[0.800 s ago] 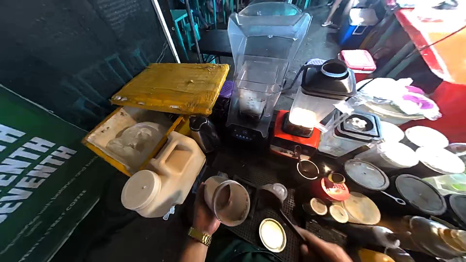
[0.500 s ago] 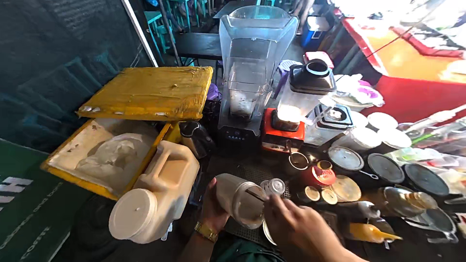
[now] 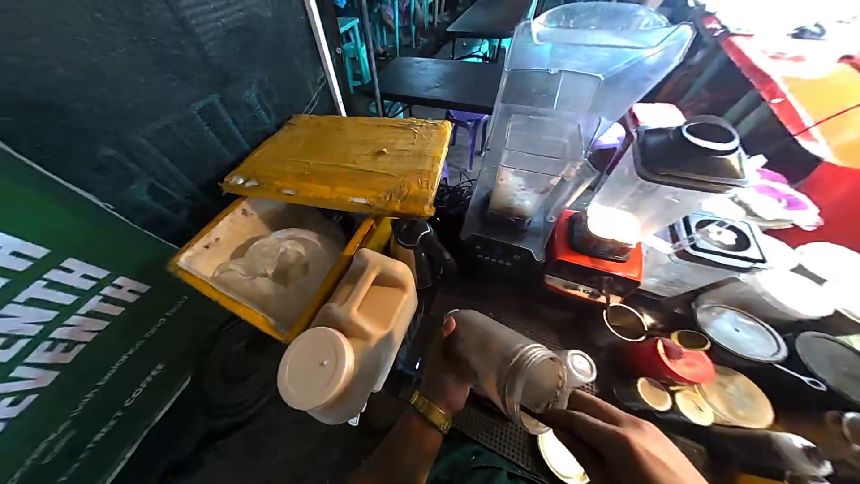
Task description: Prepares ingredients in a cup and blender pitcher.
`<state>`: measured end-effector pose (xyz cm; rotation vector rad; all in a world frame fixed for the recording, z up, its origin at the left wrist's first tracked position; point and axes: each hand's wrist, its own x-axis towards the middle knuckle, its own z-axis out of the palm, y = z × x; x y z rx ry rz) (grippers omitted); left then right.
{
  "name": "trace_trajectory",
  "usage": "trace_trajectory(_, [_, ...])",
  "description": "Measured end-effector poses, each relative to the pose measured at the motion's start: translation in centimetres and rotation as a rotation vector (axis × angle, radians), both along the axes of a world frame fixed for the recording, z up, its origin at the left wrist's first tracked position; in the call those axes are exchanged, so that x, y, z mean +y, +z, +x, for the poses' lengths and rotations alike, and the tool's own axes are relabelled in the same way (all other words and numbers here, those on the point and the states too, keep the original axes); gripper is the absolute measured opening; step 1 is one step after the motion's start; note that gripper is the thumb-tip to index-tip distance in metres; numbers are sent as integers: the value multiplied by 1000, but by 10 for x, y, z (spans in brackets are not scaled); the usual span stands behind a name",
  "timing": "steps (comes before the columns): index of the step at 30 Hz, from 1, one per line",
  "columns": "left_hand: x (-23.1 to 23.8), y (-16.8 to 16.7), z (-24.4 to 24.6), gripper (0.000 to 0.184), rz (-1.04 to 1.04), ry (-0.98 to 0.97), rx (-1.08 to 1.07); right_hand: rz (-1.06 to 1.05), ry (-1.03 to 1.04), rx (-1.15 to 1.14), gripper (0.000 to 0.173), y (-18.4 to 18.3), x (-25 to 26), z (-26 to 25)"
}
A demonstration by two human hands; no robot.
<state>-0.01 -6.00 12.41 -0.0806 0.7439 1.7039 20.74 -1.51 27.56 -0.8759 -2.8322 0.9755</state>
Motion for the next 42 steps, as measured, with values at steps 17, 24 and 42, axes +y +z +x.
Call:
trace_trajectory(17, [-11,4,8,63,86,122,-119,-361,-72,-21,16,-3,88,12])
trace_trajectory(24, [-2,7,10,65,-77,147,-158,-194,-78,28,17,4,98,19])
trace_trajectory(42, [23,10,3,50,-75,5,-18,785,220,105,19,-35,24,-21])
